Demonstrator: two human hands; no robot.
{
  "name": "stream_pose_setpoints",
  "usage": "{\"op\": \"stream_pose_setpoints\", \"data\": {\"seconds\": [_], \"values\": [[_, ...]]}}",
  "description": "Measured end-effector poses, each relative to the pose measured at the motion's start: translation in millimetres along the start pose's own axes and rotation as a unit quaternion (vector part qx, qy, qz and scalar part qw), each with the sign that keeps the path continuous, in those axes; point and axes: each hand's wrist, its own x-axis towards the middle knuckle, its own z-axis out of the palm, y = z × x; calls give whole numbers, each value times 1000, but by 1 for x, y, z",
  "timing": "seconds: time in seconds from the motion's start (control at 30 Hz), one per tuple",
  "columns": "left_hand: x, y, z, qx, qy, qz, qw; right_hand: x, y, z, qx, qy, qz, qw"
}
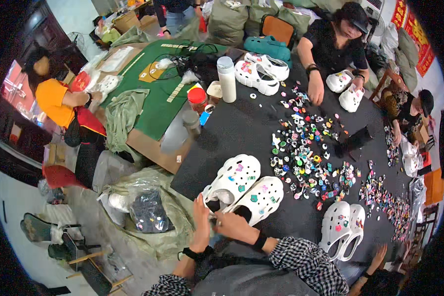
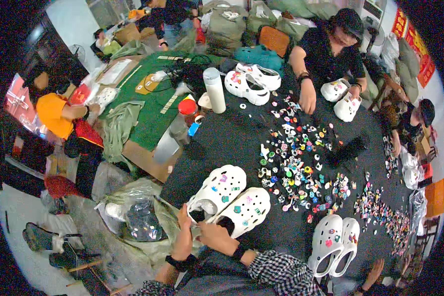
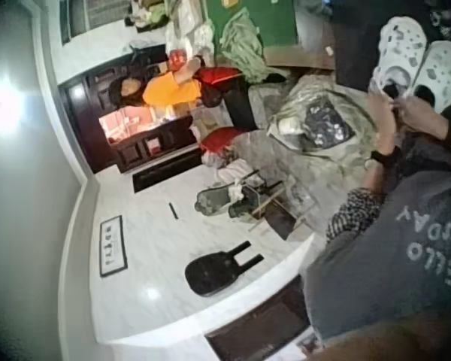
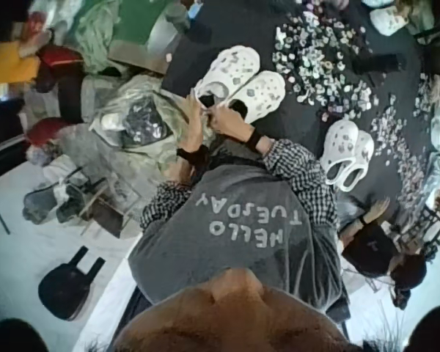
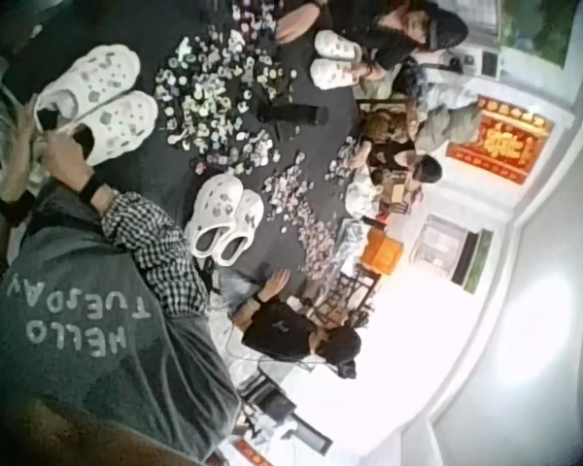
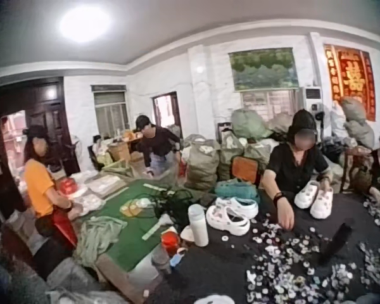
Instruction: Attaching decorative charms to the holes of rubber clog shoes.
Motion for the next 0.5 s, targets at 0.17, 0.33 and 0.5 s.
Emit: {"op": "stream_pose_setpoints", "data": {"seconds": [0.17, 0.33, 0.5], "values": [[5, -38, 14, -47, 60, -45, 996, 9, 30, 12, 68, 55, -92, 992], [-6, -38, 6, -66, 140, -26, 988, -7, 10, -42, 93, 31, -26, 995], [-5, -28, 5, -104, 111, -3, 988, -14, 14, -40, -14, 98, -41, 994]]}}
